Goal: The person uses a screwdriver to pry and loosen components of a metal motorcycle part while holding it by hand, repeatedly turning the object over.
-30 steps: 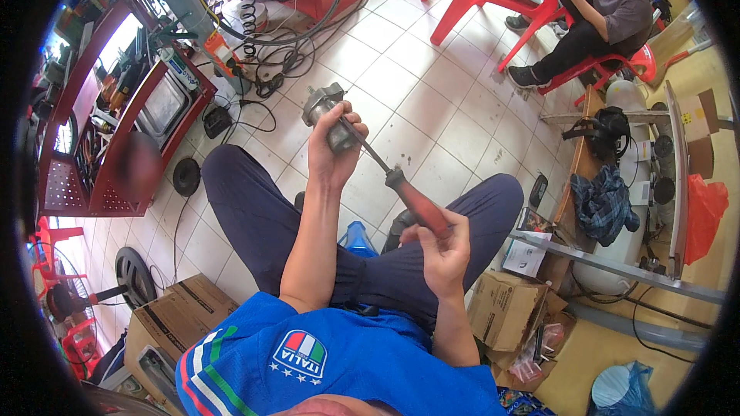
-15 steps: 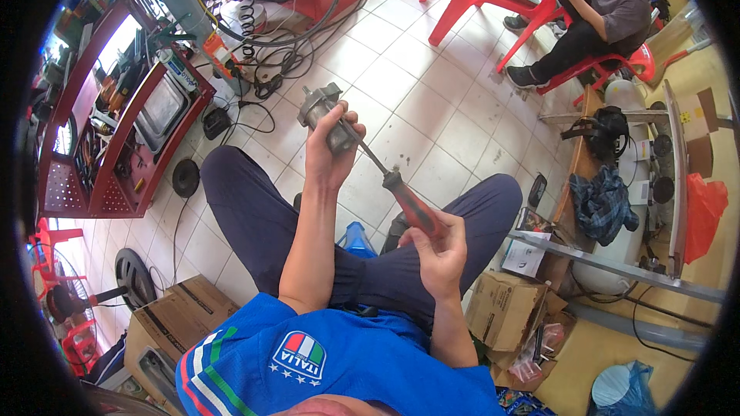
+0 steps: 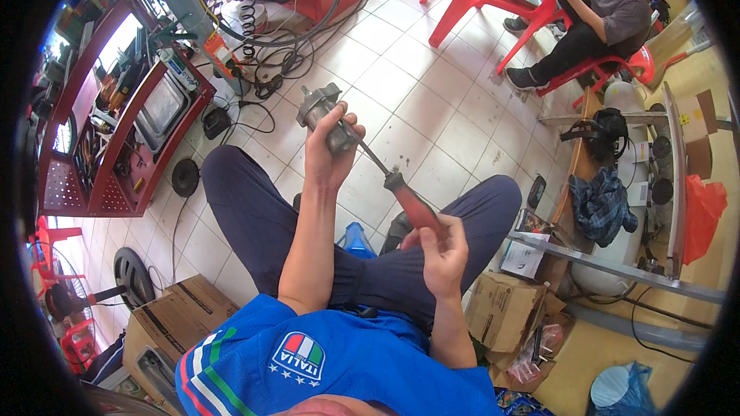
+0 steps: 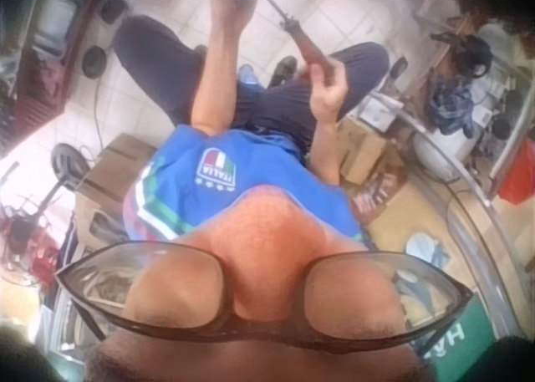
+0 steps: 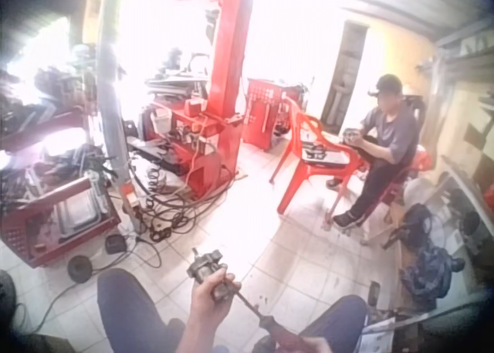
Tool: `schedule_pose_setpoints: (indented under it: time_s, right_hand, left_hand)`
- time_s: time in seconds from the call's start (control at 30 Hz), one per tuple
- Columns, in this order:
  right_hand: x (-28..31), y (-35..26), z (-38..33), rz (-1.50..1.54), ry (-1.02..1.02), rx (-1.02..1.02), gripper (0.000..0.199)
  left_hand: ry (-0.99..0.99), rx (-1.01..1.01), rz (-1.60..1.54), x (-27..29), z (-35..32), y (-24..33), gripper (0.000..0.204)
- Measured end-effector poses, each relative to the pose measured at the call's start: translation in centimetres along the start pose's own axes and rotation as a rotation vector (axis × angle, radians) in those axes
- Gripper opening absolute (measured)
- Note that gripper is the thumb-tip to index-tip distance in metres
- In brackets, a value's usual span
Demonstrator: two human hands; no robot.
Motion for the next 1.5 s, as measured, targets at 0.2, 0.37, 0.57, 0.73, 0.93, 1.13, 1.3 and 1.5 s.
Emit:
schedule_pose_setpoints:
  time_s: [0.2,0.37,0.57,0.73,0.93,1.13,1.3,1.5]
  right_hand:
    - [2.2,1.7,-0.9,0.019,-0.191,-0.229,0.051]
    - [-1.5,-0.2,-0.4,-0.216,0.051,0.103,0.03]
    - [-0.3,0.4,-0.7,0.0,-0.03,-0.05,0.037]
    - [0.3,0.9,-0.4,-0.116,0.038,-0.199,0.036]
    - [-1.1,-1.0,-0.1,-0.317,0.031,0.115,0.036]
    - [0.4,0.2,-0.4,-0.107,0.03,-0.117,0.042]
    - [-0.4,0.4,-0.2,-0.18,0.02,-0.154,0.038]
    - [0.6,3.5,0.3,-0.324,-0.075,-0.252,0.031]
  left_hand:
    - [-0.048,0.029,-0.045,-0.7,-0.2,-0.5,0.029]
    - [-0.051,0.006,-0.061,0.6,0.3,-0.8,0.029]
    - [-0.022,-0.004,-0.03,-0.2,-0.1,-0.2,0.03]
    - [-0.02,-0.026,-0.027,0.2,-0.1,0.1,0.031]
    - [-0.028,-0.005,-0.059,0.4,0.2,-0.1,0.031]
    - [-0.047,-0.025,0.025,-0.1,-0.1,0.2,0.034]
    - [-0.049,-0.033,0.086,-0.3,-0.3,-0.3,0.046]
    - [-0.125,-0.108,0.203,0.0,-0.1,-0.6,0.058]
Point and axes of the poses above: each hand's wrist, its own z-axis towards the middle knuckle, its own x-axis out of the back of the hand, y = z × x, the point moved 2 cm from there along z, towards the middle knuckle, and after that the axes turned 8 degrees about z, right-handed, at the moved point
